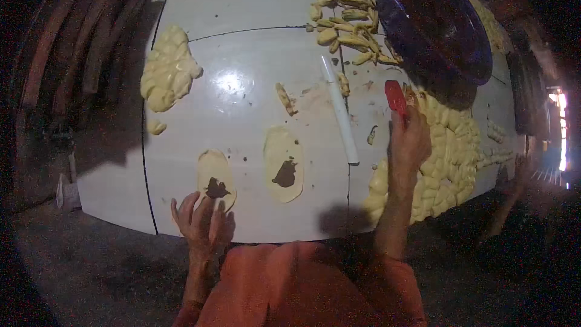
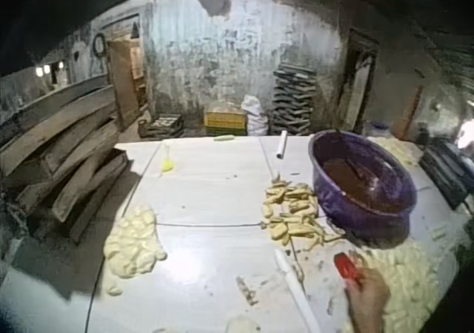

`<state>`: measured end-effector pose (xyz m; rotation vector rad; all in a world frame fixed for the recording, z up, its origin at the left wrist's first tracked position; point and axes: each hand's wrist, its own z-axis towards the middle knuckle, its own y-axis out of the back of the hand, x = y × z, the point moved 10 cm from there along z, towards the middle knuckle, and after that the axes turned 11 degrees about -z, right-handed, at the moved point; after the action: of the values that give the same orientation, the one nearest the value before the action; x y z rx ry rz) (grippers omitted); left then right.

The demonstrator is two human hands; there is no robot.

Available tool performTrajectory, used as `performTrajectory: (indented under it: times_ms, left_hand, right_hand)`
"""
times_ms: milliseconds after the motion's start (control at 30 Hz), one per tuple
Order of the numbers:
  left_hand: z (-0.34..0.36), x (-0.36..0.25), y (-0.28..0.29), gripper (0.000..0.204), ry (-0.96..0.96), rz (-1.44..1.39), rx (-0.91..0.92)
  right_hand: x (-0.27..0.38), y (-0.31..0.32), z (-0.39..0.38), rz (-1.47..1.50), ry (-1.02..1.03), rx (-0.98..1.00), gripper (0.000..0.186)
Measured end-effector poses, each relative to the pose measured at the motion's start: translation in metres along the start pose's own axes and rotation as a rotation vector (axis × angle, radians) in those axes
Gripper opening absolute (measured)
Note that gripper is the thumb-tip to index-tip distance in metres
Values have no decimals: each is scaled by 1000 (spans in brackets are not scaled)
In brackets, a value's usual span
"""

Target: The person flattens portions of dough with a rolling pin, spreads chocolate filling over them using a spatula, adds banana slices, and rolls the dough around the filling by hand. They also place the shaped dough rolls onto a baking tray.

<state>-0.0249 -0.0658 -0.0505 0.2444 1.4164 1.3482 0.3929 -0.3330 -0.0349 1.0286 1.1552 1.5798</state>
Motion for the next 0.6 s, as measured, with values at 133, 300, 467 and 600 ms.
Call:
performTrajectory:
  times_ms: [133,300,467,600]
  left_hand:
    - [84,-33,-19,29,-83,-238,55]
    - [187,-43,-89,33,13,-472,89]
    - [225,-37,-138,45,196,-444,224]
    - [229,-28,-151,48,258,-408,267]
  right_hand:
    - [-53,-20,-11,-176,-19,52,38]
    - [-36,-9,-11,-44,-41,3,28]
    - [3,-20,-48,397,-223,295,31]
    - [87,-37,-79,502,-70,561,37]
